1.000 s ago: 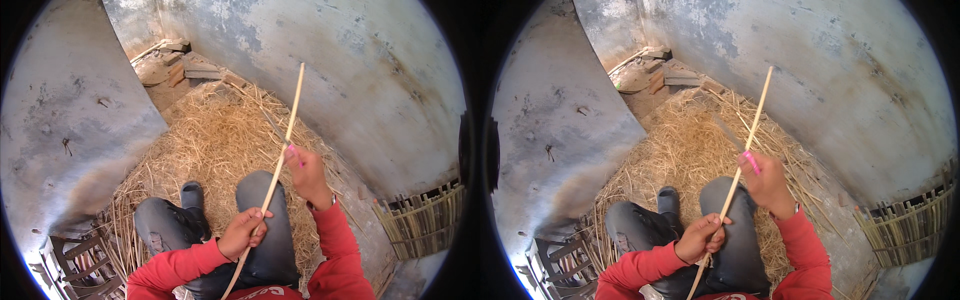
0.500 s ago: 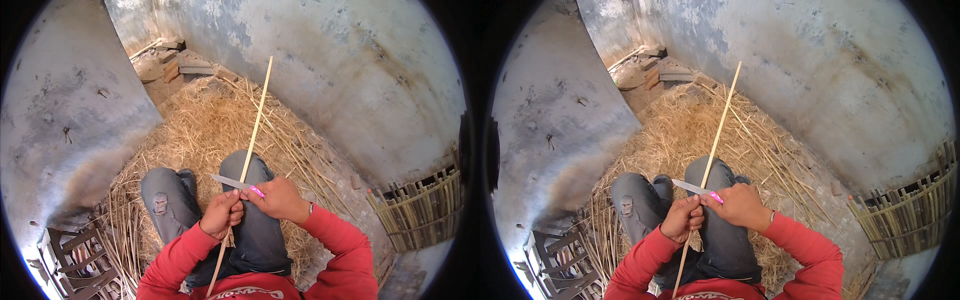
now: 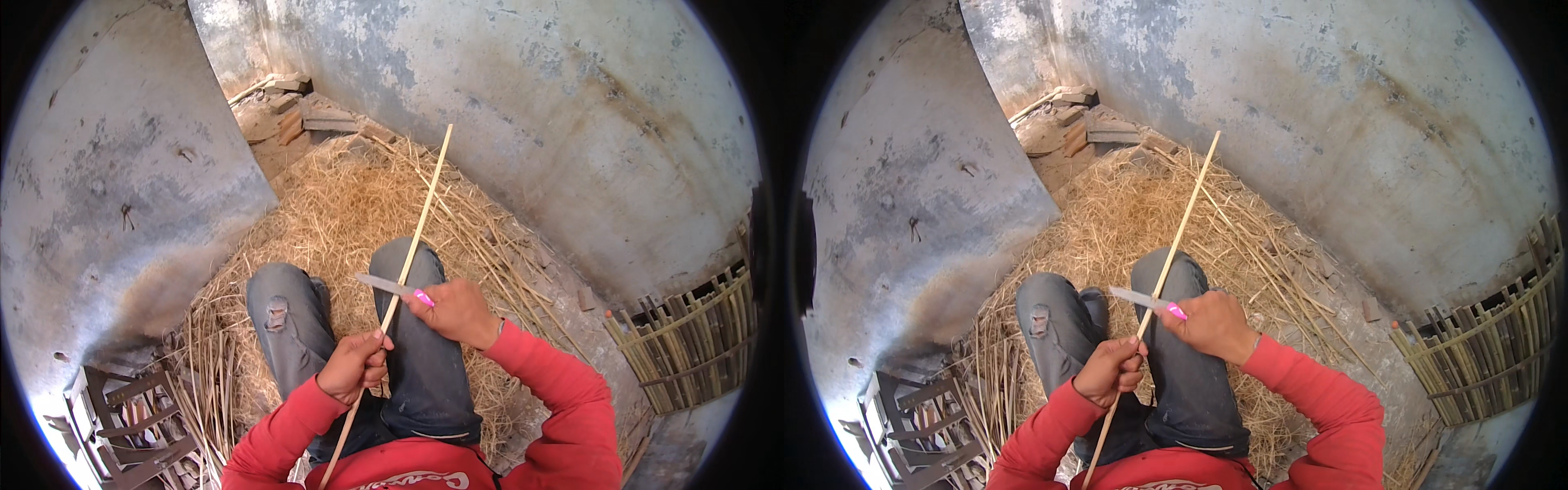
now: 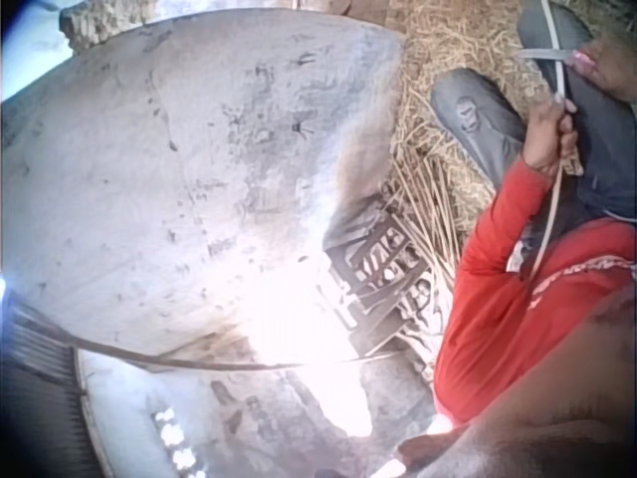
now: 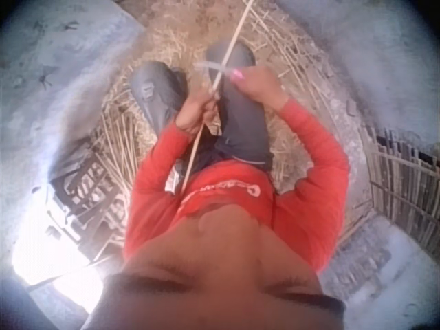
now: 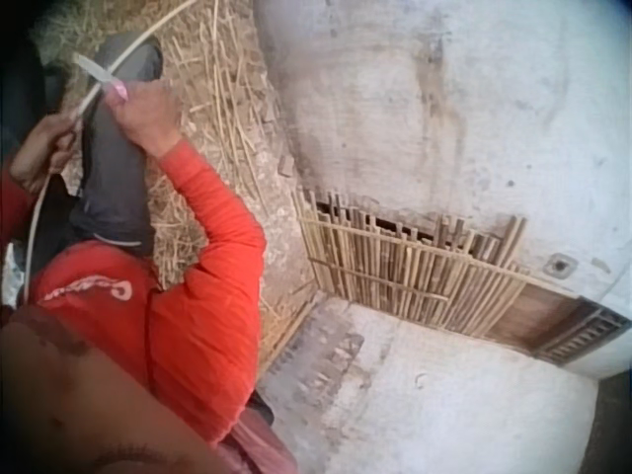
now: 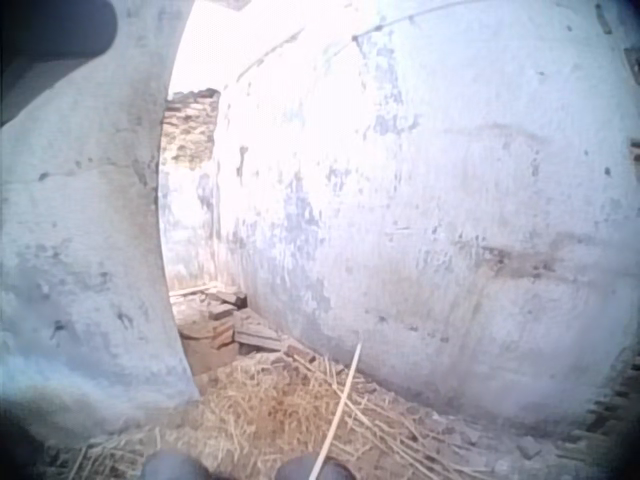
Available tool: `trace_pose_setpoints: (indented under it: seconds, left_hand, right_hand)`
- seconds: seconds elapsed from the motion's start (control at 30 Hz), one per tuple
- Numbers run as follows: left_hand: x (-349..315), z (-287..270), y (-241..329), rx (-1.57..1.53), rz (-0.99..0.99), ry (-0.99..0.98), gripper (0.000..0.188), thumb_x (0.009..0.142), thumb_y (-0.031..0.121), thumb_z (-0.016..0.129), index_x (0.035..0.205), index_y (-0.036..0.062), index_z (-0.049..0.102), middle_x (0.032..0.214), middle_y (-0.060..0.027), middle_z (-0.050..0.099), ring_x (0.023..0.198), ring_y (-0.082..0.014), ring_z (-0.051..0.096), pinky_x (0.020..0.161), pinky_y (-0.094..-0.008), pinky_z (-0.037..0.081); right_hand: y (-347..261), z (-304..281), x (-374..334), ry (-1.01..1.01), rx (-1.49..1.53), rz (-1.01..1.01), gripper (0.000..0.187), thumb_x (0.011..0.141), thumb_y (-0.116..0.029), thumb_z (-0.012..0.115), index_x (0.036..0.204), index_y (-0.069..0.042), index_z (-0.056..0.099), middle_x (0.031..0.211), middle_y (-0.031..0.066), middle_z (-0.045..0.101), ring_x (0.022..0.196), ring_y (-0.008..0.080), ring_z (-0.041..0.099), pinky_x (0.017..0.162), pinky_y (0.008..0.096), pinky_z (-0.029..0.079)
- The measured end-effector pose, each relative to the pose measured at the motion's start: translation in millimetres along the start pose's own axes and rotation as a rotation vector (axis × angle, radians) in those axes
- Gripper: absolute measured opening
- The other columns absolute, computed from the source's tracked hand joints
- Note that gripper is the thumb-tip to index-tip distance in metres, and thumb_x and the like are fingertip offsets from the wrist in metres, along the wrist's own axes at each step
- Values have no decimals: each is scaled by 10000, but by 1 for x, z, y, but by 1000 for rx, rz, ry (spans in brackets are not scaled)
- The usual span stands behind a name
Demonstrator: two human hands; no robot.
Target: The person scrapes a long, thin wooden stick using a small knife to remove bark or smooth the surface.
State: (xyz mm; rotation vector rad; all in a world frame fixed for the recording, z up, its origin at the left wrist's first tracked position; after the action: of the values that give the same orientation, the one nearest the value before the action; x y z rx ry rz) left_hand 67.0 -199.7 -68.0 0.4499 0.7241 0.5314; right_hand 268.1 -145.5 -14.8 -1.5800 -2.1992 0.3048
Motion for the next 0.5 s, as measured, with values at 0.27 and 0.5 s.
trace_pose_setpoints:
  seconds: [0.27,0.5]
  left_hand:
    - [-85,-20,-25,-94,-163,31,287,1125,306,478,1024,53,569,649,51,322,496,-57,263,436,-235,211]
    - [-81,-28,-32,-185,-223,-85,279,1127,290,461,1055,50,582,672,51,337,510,-50,261,440,-235,211]
  right_hand:
    - [107,-28,64,76,25,323,663,1032,-555,487,660,-41,679,683,251,637,649,438,634,626,552,480]
    - [227,-40,115,335,-117,494,720,1034,-586,463,739,25,703,706,295,644,680,492,623,651,565,467]
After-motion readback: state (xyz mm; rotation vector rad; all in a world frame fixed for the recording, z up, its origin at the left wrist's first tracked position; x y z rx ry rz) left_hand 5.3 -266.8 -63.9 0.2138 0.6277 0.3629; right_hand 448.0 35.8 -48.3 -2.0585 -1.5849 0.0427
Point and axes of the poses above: each hand's wrist, its own x-axis towards the middle knuckle, its own z-axis out of the palm, y = z × x, the point moved 5 cm from there along x, towards the middle knuckle
